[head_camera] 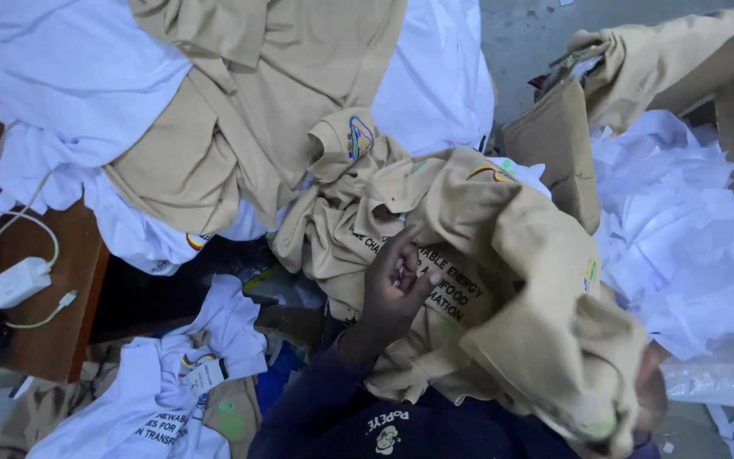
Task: Trimming excess threads from embroidered logos on polo shirts using a small hand tool.
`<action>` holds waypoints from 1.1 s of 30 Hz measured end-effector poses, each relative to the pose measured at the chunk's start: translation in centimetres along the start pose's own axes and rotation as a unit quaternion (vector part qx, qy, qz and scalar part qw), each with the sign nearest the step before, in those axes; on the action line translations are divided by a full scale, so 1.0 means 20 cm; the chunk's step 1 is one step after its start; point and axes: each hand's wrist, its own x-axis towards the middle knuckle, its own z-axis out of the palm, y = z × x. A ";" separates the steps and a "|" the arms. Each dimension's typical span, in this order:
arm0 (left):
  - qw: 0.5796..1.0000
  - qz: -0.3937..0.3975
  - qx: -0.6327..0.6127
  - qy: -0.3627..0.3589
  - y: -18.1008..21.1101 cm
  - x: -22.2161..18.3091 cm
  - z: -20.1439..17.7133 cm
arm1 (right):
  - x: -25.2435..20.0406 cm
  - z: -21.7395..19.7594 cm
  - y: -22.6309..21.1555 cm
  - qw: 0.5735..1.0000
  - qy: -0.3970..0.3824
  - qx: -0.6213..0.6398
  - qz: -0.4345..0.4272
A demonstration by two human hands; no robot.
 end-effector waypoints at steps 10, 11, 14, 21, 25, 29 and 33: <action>0.987 -0.095 -0.116 -0.056 0.08 -0.03 0.11 | 0.02 0.09 0.11 0.990 -0.066 0.082 0.096; 0.991 -0.097 -0.087 -0.042 0.07 -0.01 0.11 | 0.01 0.11 0.11 0.991 -0.094 0.052 0.075; 0.998 -0.053 0.002 -0.043 -0.04 -0.01 0.08 | 0.02 -0.49 0.17 0.965 -0.109 -0.227 -0.073; 0.911 0.037 0.299 0.281 -0.22 0.61 -0.39 | -0.05 -0.57 0.15 0.615 -0.269 -0.650 -0.356; 0.976 -0.078 0.064 0.191 -0.43 0.84 -0.49 | -0.08 -0.11 0.10 0.878 -0.046 -0.454 -0.147; 0.962 -0.095 -0.149 0.207 -0.13 0.75 -0.41 | -0.13 0.01 0.00 0.986 0.080 -0.146 -0.009; 0.938 0.017 0.230 0.258 0.06 0.62 -0.39 | -0.08 -0.50 0.06 0.618 -0.191 -0.696 -0.312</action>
